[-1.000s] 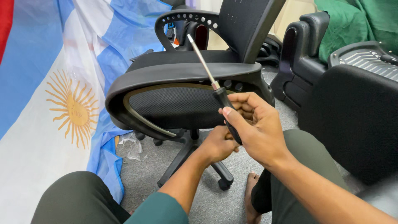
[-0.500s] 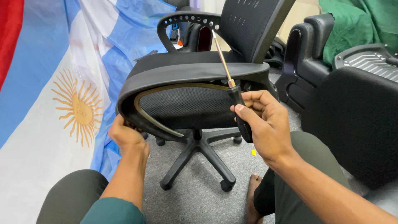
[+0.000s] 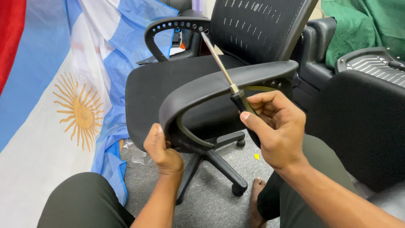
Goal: The person assembles an office chair by inserting and tightening screws into the underside of the seat using a screwdriver. The person secures multiple fasteners on both sides of the chair base while sitting on the floor.
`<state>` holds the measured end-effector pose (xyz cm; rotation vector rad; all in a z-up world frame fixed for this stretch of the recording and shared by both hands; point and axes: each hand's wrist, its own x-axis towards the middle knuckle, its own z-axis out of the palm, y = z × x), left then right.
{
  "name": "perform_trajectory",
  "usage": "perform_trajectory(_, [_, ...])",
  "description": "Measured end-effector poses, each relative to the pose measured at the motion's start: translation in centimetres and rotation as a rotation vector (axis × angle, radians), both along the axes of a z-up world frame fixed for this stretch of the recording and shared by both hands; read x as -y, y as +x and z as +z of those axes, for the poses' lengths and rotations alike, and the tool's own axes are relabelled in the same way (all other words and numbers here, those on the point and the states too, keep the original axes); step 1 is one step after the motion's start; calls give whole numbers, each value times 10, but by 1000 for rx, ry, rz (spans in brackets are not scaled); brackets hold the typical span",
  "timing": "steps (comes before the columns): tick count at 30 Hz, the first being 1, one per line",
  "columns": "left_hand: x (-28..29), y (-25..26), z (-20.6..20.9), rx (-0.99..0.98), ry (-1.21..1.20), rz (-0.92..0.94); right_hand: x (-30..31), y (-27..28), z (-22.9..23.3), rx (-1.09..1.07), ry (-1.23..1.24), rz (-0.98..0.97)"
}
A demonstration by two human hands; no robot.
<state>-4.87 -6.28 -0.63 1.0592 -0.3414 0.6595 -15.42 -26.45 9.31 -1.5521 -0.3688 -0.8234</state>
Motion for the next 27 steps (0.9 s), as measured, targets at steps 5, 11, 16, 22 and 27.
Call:
perform_trajectory(5, [27,-48,11,97,231,-118,16,-20,-1,89,-47,-200])
perform_trajectory(11, [58,-77,25,128,435,-138,47,-23,6,201,-21,-259])
perform_trajectory(16, [84,-82,34,191,589,-107,63,-17,7,193,80,-260])
perform_trajectory(22, [115,-84,43,184,632,-158,81,-19,5,190,116,-327])
perform_trajectory(27, [139,-80,48,203,722,-153,90,-26,6,221,95,-340])
